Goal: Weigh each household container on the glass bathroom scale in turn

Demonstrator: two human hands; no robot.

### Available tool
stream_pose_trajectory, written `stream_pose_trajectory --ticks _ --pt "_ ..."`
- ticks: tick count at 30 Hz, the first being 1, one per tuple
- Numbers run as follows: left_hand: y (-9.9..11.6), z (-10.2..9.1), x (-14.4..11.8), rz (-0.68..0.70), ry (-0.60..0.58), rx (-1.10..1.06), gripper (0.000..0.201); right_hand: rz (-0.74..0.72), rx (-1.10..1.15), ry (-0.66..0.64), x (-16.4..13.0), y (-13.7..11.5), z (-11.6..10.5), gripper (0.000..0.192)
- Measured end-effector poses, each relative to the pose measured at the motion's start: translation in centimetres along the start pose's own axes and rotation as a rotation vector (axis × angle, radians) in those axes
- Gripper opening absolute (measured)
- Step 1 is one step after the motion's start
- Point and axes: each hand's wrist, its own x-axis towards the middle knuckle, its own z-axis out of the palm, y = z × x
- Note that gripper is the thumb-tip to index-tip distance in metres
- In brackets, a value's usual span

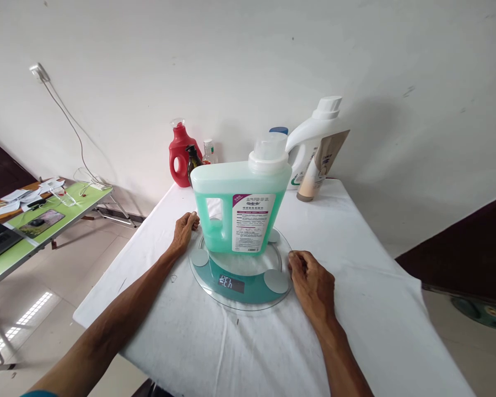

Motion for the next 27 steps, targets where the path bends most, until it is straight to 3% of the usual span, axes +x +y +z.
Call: stream_pose_trajectory --ticks 21,27 --pt "0.05 0.06 -0.10 0.004 0.001 -0.005 0.061 -0.019 0.025 0.032 0.20 0.54 0.18 0.043" --pt "0.17 0.02 -0.13 0.011 -0.002 0.002 0.061 -0.002 0.031 -0.013 -0.08 -0.02 -0.18 0.046"
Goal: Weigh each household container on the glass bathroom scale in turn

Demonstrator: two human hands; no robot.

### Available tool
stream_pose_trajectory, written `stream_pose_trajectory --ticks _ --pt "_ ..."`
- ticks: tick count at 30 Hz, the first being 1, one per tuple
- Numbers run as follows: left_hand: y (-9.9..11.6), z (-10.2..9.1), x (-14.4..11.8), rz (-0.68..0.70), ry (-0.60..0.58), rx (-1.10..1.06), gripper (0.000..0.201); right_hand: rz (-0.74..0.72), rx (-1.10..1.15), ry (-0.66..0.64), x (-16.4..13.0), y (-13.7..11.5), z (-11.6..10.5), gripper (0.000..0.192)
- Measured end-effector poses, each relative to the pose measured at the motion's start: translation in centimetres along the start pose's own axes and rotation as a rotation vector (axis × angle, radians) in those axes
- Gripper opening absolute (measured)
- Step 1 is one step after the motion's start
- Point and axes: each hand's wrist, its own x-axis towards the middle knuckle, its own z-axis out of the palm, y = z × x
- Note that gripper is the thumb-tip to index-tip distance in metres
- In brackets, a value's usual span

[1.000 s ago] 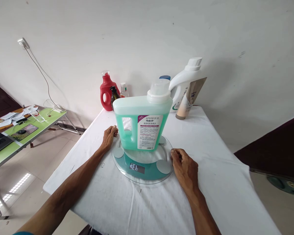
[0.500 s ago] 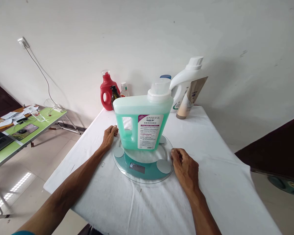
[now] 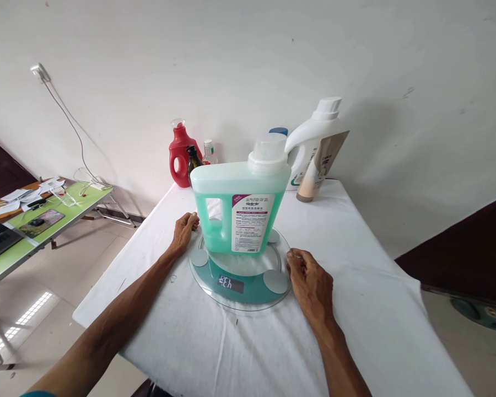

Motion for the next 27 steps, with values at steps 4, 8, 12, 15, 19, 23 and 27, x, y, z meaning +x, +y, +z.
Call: stream_pose_trajectory --ticks 4,8,12,15,19,23,27 --pt "-0.04 -0.02 -0.02 0.006 -0.006 0.007 0.060 -0.003 0.010 -0.011 -0.17 -0.27 -0.16 0.046" --pt "-0.14 -0.05 0.04 -0.001 -0.004 0.013 0.058 -0.004 0.010 -0.019 -0.21 -0.34 -0.15 0.046" --pt "-0.13 -0.07 0.08 0.001 -0.007 0.009 0.056 0.009 0.016 -0.026 -0.26 -0.49 -0.14 0.046" --pt "-0.08 -0.08 0.05 0.010 -0.009 0.013 0.056 0.022 0.008 -0.024 -0.31 -0.63 -0.11 0.046" --pt "-0.05 -0.11 0.05 0.011 -0.012 0.020 0.054 0.023 0.009 -0.026 -0.33 -0.62 0.00 0.047" --pt "-0.11 -0.13 0.16 0.001 -0.007 0.033 0.051 0.000 0.001 -0.017 -0.36 -0.47 0.03 0.045" --pt "-0.18 -0.12 0.18 0.013 -0.014 0.037 0.051 -0.007 0.024 -0.020 -0.37 -0.52 -0.08 0.045"
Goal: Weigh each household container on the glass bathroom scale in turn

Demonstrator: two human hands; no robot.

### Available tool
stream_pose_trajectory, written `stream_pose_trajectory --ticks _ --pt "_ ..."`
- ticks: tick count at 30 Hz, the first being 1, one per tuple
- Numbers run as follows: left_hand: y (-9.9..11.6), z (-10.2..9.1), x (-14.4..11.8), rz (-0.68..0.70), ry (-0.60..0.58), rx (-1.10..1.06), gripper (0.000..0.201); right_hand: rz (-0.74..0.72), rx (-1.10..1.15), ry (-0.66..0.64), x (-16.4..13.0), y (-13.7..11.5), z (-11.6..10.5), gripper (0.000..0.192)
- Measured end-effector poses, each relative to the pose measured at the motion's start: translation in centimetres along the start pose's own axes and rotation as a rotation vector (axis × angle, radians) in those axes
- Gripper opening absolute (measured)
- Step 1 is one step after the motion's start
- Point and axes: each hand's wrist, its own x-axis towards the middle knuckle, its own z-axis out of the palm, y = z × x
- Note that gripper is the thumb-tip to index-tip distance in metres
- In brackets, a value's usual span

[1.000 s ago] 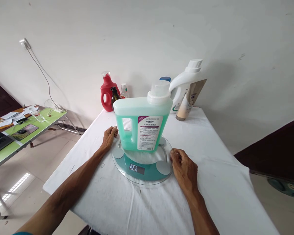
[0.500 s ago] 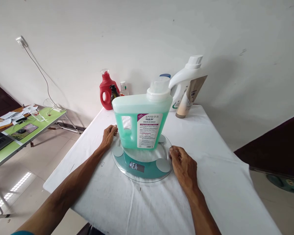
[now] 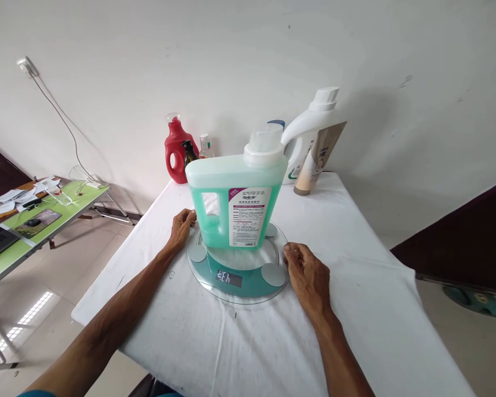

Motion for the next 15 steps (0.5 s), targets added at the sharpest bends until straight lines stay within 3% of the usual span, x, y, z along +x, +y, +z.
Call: stream_pose_trajectory --ticks 5,15 --pt "0.14 -0.02 -0.14 0.001 0.006 0.018 0.051 0.043 -0.008 -0.001 -0.03 -0.22 -0.06 0.050" --pt "0.50 0.10 0.03 -0.013 0.017 0.030 0.050 -0.015 0.018 0.011 0.02 0.19 0.05 0.048"
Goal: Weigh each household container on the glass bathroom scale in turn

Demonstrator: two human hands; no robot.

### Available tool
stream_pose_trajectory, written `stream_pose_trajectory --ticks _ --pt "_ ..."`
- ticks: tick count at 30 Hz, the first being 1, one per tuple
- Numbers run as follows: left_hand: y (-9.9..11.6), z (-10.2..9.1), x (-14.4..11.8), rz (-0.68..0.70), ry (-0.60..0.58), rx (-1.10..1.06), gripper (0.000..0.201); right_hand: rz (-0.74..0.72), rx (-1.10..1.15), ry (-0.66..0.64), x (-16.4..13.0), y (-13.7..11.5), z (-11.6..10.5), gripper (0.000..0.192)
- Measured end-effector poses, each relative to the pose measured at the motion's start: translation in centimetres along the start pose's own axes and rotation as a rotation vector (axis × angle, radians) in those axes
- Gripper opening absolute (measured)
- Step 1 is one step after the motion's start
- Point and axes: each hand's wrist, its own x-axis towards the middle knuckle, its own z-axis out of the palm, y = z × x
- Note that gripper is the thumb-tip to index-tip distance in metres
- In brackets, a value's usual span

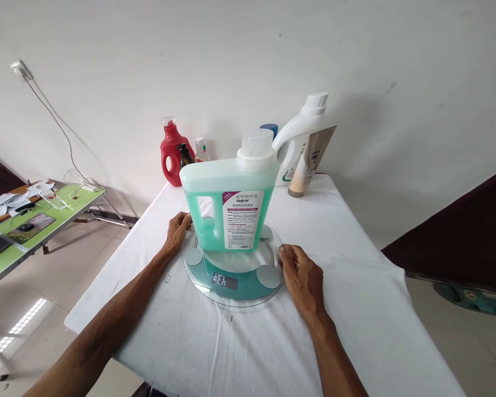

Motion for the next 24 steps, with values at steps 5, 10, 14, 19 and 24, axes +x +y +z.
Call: stream_pose_trajectory --ticks 5,10,14,19,24 --pt "0.0 -0.1 -0.1 0.012 -0.001 -0.005 0.049 0.008 0.004 0.014 0.1 0.1 0.1 0.048" --pt "0.0 0.0 0.0 0.018 -0.003 -0.003 0.048 0.002 0.006 0.007 0.2 0.1 0.3 0.050" --pt "0.1 0.0 0.0 0.006 0.001 -0.005 0.047 0.005 0.001 0.010 0.1 0.2 0.3 0.050" --pt "0.3 0.0 -0.2 0.008 -0.001 -0.017 0.051 0.000 -0.010 0.009 0.0 0.1 0.1 0.050" --pt "1.1 -0.2 -0.3 0.051 0.054 -0.071 0.065 0.025 -0.012 0.000 0.1 -0.3 0.0 0.049"
